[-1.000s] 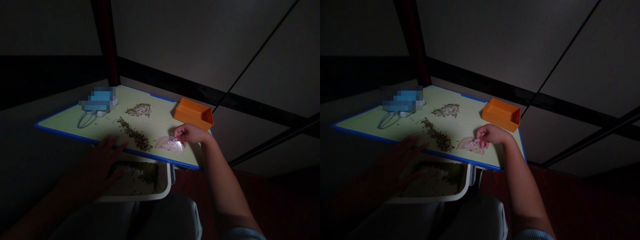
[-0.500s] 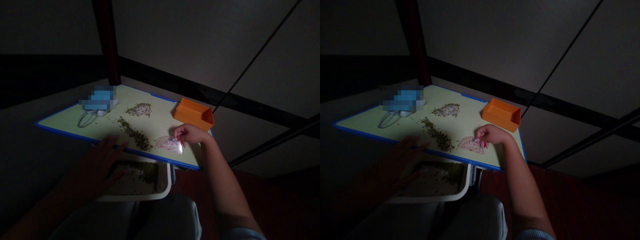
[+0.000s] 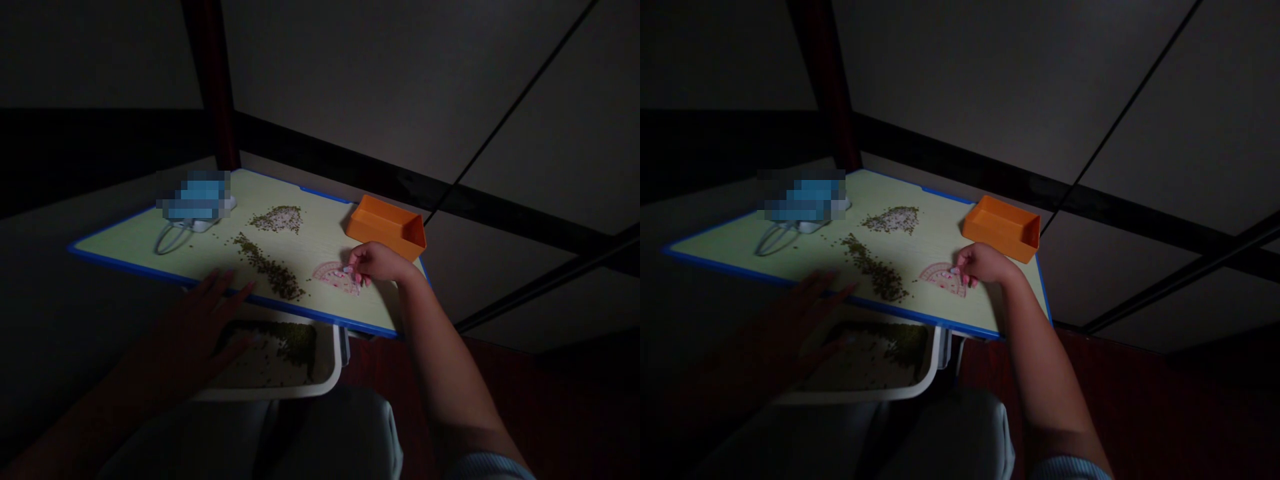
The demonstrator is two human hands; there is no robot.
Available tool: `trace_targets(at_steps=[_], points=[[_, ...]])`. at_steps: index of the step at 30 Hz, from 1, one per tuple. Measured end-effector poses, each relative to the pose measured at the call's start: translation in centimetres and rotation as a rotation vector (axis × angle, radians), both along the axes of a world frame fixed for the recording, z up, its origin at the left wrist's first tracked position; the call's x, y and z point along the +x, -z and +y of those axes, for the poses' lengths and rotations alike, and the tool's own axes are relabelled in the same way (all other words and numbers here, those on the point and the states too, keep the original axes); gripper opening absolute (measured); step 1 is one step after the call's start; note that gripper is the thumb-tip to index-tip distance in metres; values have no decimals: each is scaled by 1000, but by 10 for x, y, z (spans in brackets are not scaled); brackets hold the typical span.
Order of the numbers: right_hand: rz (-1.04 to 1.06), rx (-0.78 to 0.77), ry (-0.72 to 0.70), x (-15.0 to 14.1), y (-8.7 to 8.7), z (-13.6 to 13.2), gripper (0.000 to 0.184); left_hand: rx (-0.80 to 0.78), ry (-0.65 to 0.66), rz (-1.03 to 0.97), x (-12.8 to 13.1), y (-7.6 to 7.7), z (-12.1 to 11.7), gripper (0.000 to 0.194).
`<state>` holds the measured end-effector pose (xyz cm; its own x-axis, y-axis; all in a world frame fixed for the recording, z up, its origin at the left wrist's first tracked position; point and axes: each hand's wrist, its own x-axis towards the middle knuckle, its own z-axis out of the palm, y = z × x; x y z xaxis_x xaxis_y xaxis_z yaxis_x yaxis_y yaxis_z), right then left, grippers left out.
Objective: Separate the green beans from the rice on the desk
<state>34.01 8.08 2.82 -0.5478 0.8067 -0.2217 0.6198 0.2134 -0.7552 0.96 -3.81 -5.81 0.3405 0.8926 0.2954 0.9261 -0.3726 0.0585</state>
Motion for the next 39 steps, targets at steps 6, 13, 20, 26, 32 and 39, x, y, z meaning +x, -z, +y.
trace_targets(at_steps=[6, 13, 20, 26, 32, 39], points=[[82, 114, 69, -18, 8, 1, 8, 10, 14, 3, 0, -1, 1, 73], [93, 109, -65, -14, 8, 0, 4, 0, 17, 41, -2, 0, 0, 72], [65, 15, -130, -5, 0, -2, 7, 29, 26, 55, -1, 2, 1, 72], [83, -8, -119, 4, -8, -3, 1, 43, 35, 49, -2, 2, 1, 72], [54, -42, -128, 5, -5, -2, 4, 33, 21, 53, -2, 4, 1, 72], [37, -28, -85, 4, -5, -1, 3, 0, 11, 49, -2, 4, 1, 74]])
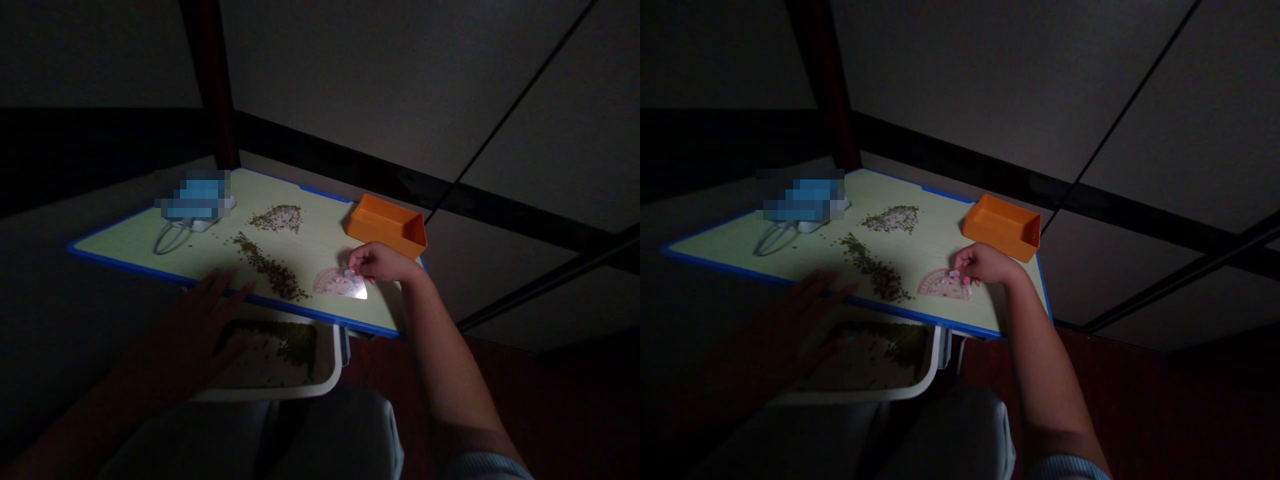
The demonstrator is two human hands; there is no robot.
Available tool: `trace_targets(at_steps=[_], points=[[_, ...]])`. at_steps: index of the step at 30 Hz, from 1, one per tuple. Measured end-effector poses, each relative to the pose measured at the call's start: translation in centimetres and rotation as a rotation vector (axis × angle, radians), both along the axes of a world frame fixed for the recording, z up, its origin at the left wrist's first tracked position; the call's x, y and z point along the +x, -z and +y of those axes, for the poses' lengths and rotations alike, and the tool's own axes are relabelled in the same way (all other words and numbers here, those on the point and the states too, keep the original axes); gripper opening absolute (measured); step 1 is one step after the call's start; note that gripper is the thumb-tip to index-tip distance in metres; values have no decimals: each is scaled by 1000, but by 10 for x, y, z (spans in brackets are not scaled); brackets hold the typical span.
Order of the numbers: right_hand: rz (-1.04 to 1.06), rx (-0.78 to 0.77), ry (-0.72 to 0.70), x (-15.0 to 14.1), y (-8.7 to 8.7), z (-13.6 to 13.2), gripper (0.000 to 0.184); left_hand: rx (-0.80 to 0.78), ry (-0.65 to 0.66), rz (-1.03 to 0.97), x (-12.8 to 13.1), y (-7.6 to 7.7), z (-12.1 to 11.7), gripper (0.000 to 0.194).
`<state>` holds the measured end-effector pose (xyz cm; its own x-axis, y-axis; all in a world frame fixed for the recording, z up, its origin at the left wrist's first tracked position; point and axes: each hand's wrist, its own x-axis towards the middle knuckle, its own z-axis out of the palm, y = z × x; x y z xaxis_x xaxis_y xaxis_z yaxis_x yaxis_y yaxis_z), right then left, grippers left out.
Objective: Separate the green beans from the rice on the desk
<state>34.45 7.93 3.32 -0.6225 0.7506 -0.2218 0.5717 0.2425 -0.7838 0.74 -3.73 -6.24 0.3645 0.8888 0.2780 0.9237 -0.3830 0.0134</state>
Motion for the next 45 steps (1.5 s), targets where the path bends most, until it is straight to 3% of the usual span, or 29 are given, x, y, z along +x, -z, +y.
trace_targets(at_steps=[5, 12, 17, 24, 31, 39, 45], points=[[85, -20, -27, 0, -3, -2, 1, 21, 5, 0, -1, 0, 1, 74], [-41, -43, -46, -2, 1, 0, 9, 25, 7, 0, -2, 2, 2, 73], [0, -19, -26, -6, 6, 2, 15, 11, 5, 0, -1, 2, 2, 74], [17, -23, -83, -11, 7, -1, 13, -10, -7, -24, 4, -5, -1, 72], [-14, -44, -112, -3, 7, 2, 16, 2, 11, -49, -1, 0, 2, 74], [8, -31, -121, 0, -3, -3, 5, 13, 28, -72, -2, 0, 0, 74], [-34, -57, -108, -4, 1, -3, 9, -5, 18, -72, -2, -1, 1, 76]])
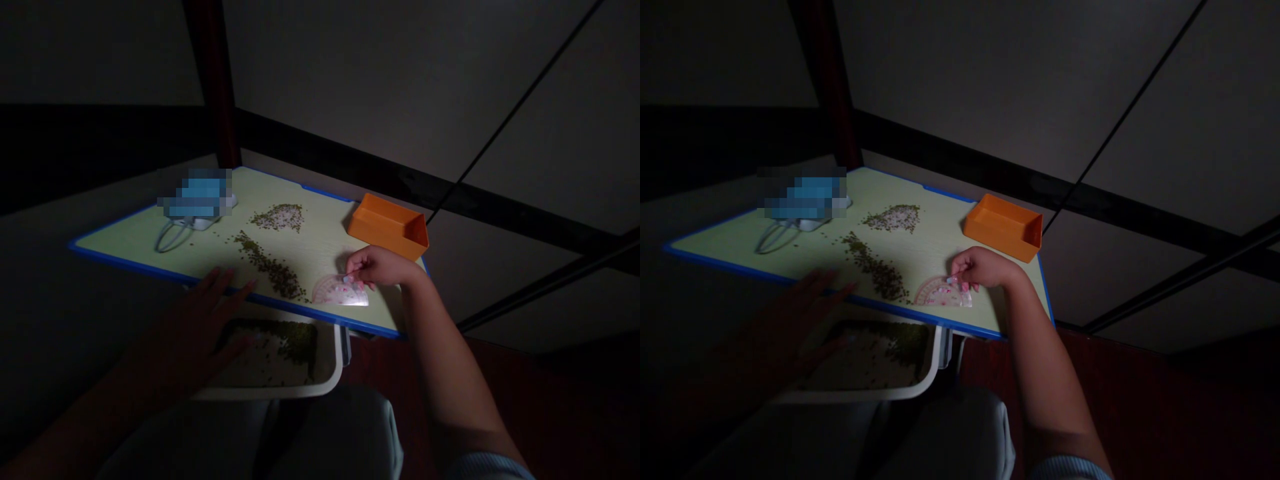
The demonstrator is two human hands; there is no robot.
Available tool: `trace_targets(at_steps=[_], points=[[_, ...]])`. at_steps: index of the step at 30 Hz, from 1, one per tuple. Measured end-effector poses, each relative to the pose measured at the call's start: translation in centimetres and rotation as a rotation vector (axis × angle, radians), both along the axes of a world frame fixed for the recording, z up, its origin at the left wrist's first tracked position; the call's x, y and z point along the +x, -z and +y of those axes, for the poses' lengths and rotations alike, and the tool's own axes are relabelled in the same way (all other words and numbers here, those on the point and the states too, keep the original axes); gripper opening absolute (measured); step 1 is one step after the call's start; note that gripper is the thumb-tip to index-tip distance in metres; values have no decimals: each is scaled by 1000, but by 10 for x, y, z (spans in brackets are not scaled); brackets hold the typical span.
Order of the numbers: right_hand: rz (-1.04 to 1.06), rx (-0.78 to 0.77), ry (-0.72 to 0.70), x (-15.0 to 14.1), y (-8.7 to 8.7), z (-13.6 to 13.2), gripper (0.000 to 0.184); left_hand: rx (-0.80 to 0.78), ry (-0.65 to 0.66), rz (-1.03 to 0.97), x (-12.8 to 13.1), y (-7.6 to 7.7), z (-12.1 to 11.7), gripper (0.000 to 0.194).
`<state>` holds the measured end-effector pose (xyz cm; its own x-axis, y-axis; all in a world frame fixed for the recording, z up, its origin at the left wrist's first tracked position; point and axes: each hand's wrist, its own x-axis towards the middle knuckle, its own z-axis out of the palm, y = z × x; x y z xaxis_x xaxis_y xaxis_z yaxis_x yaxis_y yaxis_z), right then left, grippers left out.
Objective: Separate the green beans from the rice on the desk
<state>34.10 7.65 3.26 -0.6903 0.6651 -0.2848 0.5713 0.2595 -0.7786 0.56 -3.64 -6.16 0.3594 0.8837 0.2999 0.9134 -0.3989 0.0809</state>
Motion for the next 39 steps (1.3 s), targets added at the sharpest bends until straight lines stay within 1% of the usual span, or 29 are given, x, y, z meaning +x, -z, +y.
trace_targets(at_steps=[5, 7, 12, 15, 19, 21, 24, 30, 39], points=[[3, 49, 86, 1, 0, 1, 9, 13, -5, -1, 1, 0, 0, 77], [12, 69, 94, 1, -1, 1, 9, 18, 3, 4, 1, 0, 0, 77], [43, 39, 58, -3, 3, 1, 12, 22, 11, -4, 1, 0, 0, 75], [47, 20, 19, -6, 4, 0, 10, 26, 0, -14, 1, 0, 0, 72], [98, 30, 15, -4, 1, -1, 3, 14, -2, -2, 1, 0, 0, 74], [122, 34, 17, -2, -1, -1, 4, 19, 1, 4, 1, -1, 0, 75], [96, 20, -3, -1, -2, -2, 7, 22, 8, -2, 1, -1, 0, 75], [29, -40, -24, -4, 0, -2, 4, 19, 2, 14, 1, -2, -2, 75], [-22, -39, 53, 5, -1, 2, 5, 8, 11, 17, 0, 0, -1, 75]])
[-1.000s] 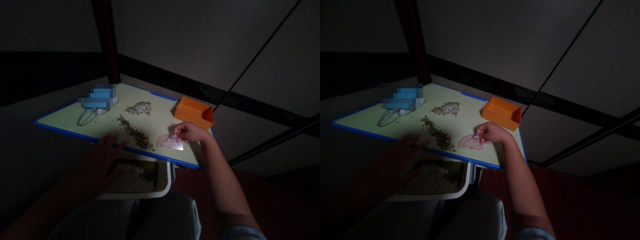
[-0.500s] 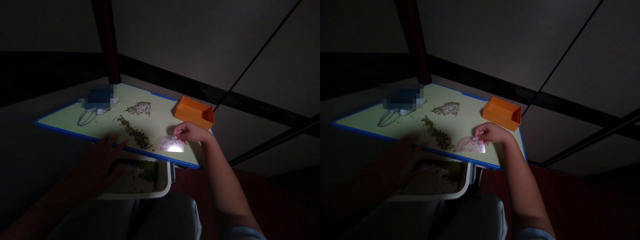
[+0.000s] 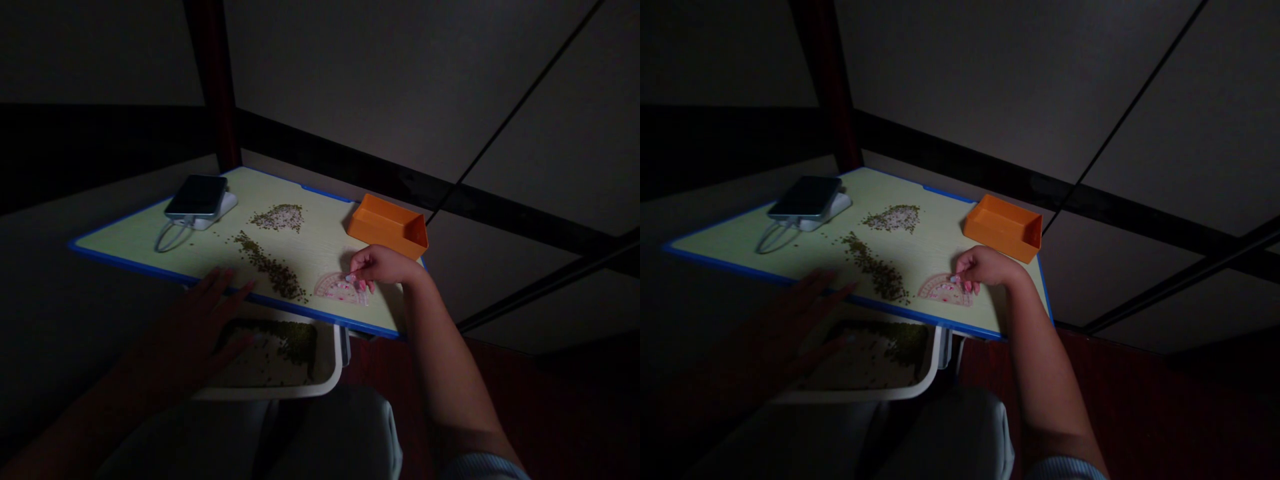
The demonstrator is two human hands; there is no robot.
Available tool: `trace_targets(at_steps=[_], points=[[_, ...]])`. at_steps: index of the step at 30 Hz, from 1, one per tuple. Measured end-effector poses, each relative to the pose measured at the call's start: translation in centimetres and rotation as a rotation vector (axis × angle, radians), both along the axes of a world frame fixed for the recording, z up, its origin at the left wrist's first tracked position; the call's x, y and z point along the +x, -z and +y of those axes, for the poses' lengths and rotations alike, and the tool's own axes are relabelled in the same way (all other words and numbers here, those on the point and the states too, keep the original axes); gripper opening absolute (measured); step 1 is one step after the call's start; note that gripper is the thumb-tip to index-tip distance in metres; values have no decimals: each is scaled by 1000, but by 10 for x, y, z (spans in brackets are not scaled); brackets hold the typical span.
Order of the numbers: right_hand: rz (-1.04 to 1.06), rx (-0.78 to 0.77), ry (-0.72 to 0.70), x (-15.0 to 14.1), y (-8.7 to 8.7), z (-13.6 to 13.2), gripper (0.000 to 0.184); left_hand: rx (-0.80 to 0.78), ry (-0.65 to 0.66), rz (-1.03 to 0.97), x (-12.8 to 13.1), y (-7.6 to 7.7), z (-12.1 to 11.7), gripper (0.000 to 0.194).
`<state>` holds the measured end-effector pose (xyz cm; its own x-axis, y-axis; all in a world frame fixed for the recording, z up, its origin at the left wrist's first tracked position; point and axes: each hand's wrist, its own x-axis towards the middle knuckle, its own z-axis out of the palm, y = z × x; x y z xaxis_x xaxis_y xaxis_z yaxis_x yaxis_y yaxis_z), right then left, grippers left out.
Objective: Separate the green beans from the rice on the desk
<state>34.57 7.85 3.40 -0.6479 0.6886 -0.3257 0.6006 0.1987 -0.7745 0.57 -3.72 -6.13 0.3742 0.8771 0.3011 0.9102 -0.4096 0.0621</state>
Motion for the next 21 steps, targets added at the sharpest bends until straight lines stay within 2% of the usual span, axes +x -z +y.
trace_targets(at_steps=[5, 14, 21], points=[[-5, 41, 60, 2, -2, 0, 9, -6, -1, -18, 0, 0, 0, 76], [42, 19, -33, -10, 6, -1, 3, -7, -13, -23, 3, -4, -1, 73], [61, 43, -14, -17, 3, -6, 4, -7, -15, -14, 3, -4, -1, 73]])
